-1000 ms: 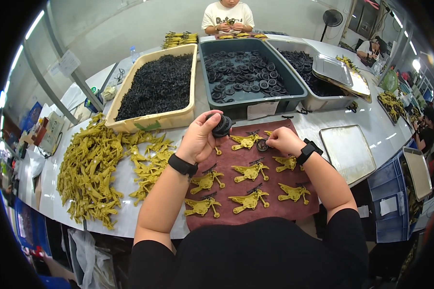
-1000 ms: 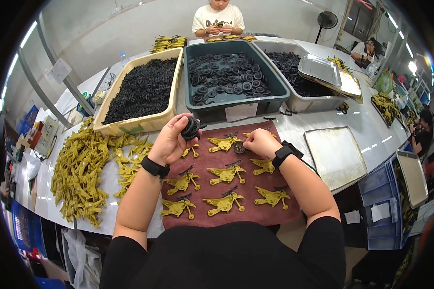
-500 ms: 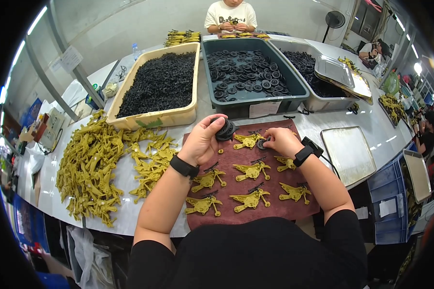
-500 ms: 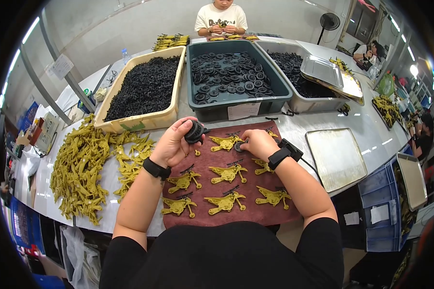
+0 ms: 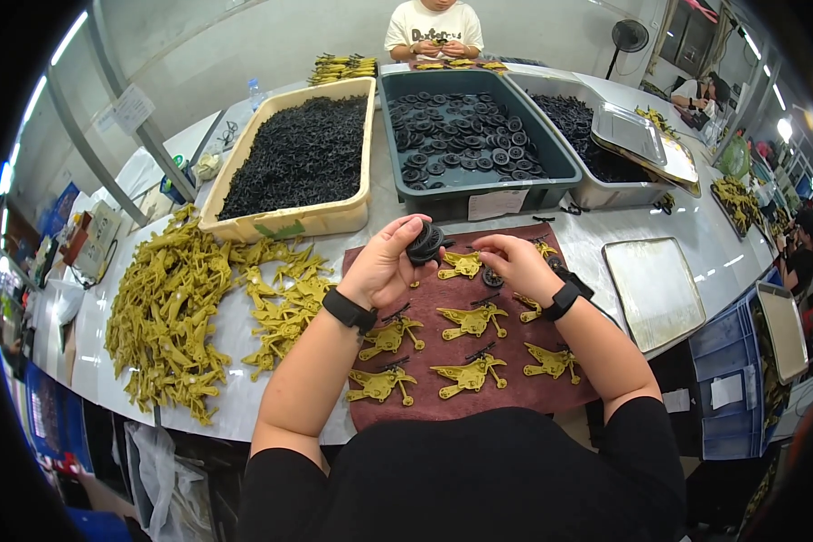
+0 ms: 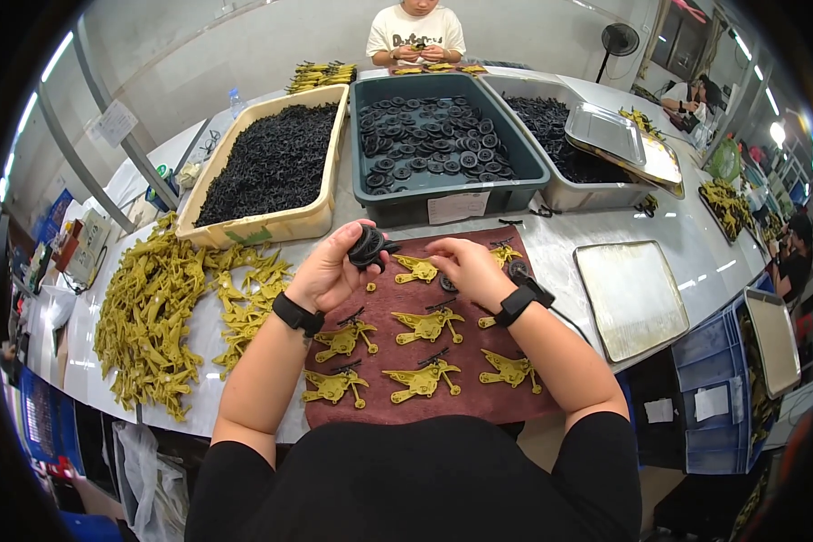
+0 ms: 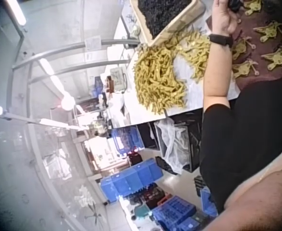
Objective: Assembling small yellow toy motorcycle parts with black wheels and tires.
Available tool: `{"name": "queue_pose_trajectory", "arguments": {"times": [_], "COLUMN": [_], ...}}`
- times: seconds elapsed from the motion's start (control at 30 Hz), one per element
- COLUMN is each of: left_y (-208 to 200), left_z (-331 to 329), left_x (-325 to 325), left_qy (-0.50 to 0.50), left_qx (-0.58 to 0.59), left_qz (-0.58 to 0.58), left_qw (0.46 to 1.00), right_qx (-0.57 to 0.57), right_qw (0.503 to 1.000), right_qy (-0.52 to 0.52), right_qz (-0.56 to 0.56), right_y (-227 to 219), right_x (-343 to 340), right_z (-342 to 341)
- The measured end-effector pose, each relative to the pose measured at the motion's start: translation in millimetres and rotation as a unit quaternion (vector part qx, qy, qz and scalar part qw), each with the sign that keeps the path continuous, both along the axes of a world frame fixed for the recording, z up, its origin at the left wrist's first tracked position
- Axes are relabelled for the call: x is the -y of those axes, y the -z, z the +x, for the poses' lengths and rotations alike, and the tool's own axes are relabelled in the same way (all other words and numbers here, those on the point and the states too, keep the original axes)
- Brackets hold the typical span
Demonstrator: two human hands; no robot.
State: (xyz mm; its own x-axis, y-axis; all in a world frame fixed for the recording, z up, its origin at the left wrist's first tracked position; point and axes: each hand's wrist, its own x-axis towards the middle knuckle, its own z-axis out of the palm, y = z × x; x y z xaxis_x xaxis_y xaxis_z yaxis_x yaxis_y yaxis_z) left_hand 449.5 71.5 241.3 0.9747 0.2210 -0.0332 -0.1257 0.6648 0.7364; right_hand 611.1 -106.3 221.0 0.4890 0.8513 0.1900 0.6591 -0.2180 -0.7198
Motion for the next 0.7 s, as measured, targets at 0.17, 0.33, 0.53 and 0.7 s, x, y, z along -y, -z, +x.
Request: {"name": "queue_pose_trajectory", "arguments": {"times": [0.17,0.33,0.53,0.7], "left_y": [8,11,14,14], "left_z": [1,-7,-21,-28], "left_x": [-1,-4,-9,-9], "left_qy": [0.013,0.012,0.017,0.041], "left_qx": [-0.008,-0.007,-0.012,0.0], "left_qz": [-0.028,-0.04,-0.051,-0.006], "left_qw": [0.999,0.999,0.998,0.999], "right_qx": [-0.23,-0.058,0.078,0.137], "right_qw": [0.964,0.986,0.978,0.964], "right_qy": [-0.071,-0.04,-0.079,-0.112], "right_qz": [0.11,0.152,0.179,0.198], "right_y": [-18,-16,-14,-16], "right_x": [-22,-29,-32,-33], "right_z": [-33,-39,-41,-45]}}
